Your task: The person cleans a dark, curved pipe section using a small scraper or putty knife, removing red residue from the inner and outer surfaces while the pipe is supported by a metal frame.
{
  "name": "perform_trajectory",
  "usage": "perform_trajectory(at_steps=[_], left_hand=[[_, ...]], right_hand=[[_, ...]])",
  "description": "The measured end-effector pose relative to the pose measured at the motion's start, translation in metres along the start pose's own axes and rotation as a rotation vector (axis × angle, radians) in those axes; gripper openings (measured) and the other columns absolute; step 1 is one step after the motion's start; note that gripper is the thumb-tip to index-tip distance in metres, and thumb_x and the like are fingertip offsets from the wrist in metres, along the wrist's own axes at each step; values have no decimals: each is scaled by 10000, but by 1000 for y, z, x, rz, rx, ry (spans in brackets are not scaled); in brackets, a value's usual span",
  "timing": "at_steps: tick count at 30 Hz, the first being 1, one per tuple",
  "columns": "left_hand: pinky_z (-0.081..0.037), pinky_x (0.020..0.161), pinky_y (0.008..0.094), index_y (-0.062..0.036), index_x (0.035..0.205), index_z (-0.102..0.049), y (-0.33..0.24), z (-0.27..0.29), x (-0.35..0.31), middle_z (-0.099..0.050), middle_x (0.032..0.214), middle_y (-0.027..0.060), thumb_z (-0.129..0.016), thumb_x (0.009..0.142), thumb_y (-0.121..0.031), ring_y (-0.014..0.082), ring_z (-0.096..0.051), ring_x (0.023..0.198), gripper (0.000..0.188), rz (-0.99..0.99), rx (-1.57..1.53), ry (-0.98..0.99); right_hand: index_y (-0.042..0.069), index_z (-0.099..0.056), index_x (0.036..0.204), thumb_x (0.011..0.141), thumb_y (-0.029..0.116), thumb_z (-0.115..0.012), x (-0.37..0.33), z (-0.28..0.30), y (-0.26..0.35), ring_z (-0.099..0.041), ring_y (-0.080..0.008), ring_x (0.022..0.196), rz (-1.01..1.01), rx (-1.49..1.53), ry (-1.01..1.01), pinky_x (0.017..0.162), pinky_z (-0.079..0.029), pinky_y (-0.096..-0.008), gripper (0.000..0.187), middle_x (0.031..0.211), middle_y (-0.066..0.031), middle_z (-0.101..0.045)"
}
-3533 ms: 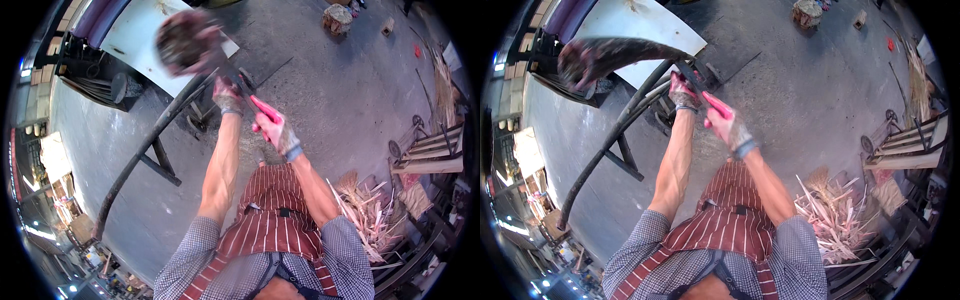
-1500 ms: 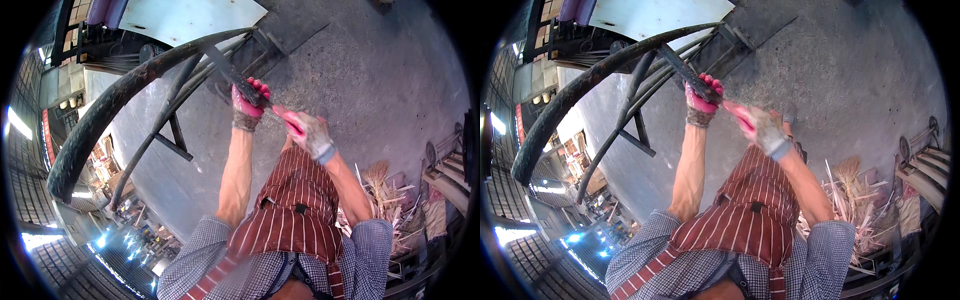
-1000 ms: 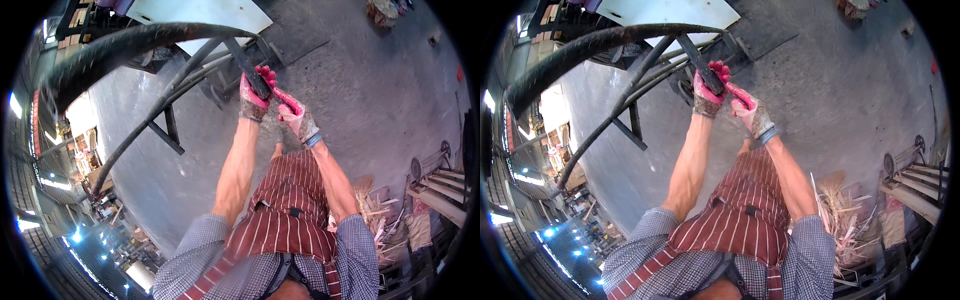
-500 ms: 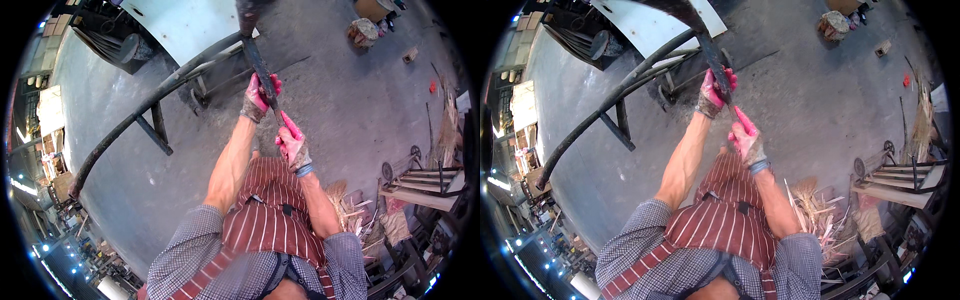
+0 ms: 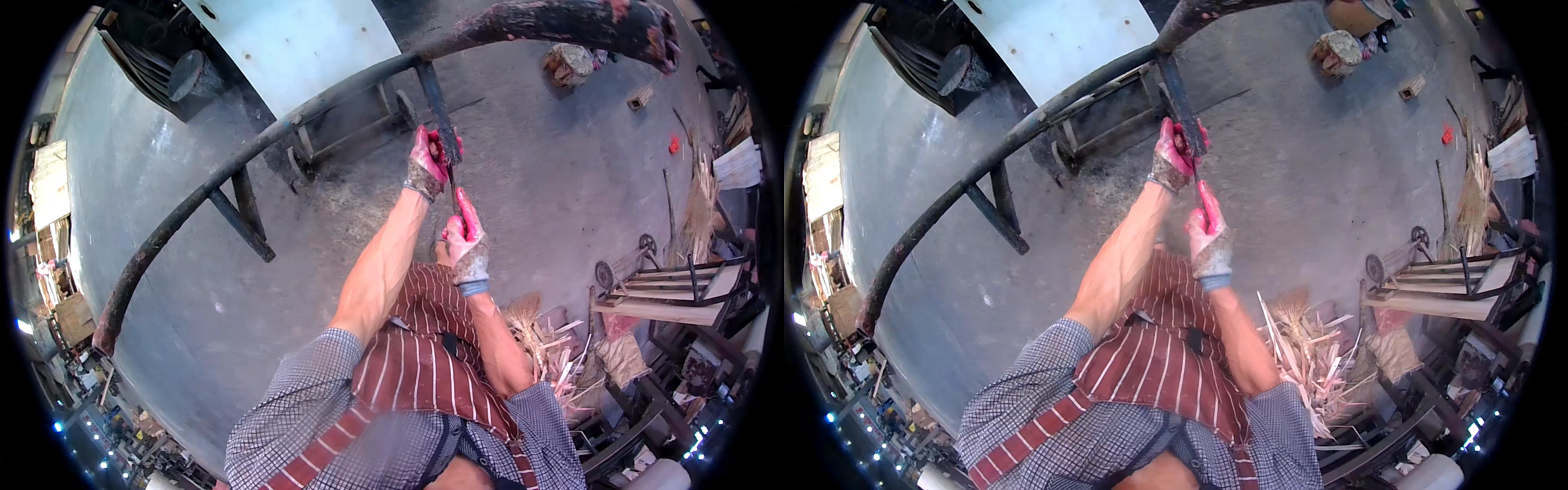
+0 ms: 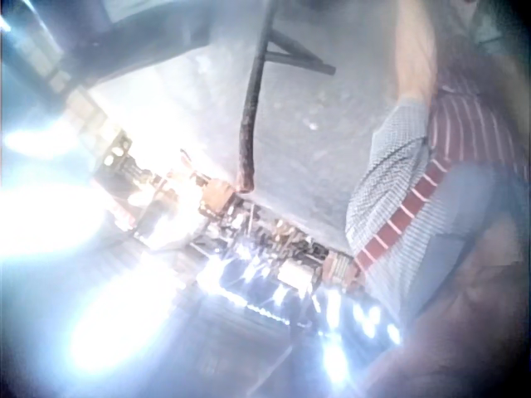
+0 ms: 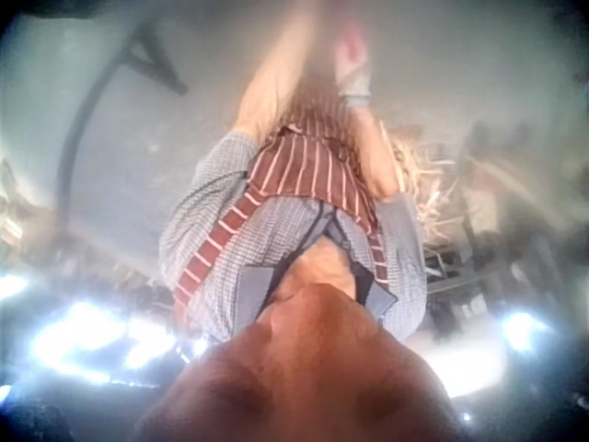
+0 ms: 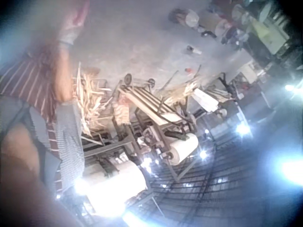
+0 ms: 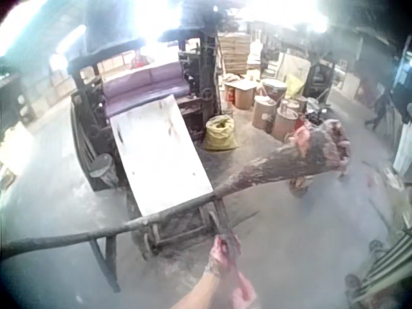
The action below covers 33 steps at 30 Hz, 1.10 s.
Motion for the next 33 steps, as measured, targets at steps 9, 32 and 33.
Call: perform_trajectory(at_steps=[9, 32, 33], left_hand=[[-499, 513, 330, -71, 875, -695, 0, 12, 23, -650, 657, 34, -526, 1004, -544, 162, -588, 542, 519, 22, 7, -330], [-231, 351, 246, -155, 1044, -630, -113, 75, -132, -414, 563, -95, -567, 993, -510, 60, -329, 393, 365, -287, 64, -509], [-229, 352, 244, -152, 1051, -630, -110, 89, -154, -387, 551, -96, -549, 1001, -519, 58, -313, 387, 379, -302, 51, -572]], right_hand=[[82, -513, 1470, 967, 37, -547, 10, 11, 15, -499, -56, 744, 142, -156, 75, 682, -489, -234, 506, 1081, -7, -603], [212, -436, 1528, 972, 135, -554, 14, 56, -78, -391, -36, 444, -508, -245, 520, 370, -294, -206, 574, 709, 12, -598], [211, -427, 1533, 967, 127, -554, 11, 44, -85, -399, -39, 444, -561, -269, 577, 371, -299, -208, 586, 707, 10, -596]])
Point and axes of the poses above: each hand's wrist, its own x-axis towards the middle knuckle, its own z-axis out of the back of the hand, y = z × x, the point moved 5 cm from there along x, towards the middle knuckle
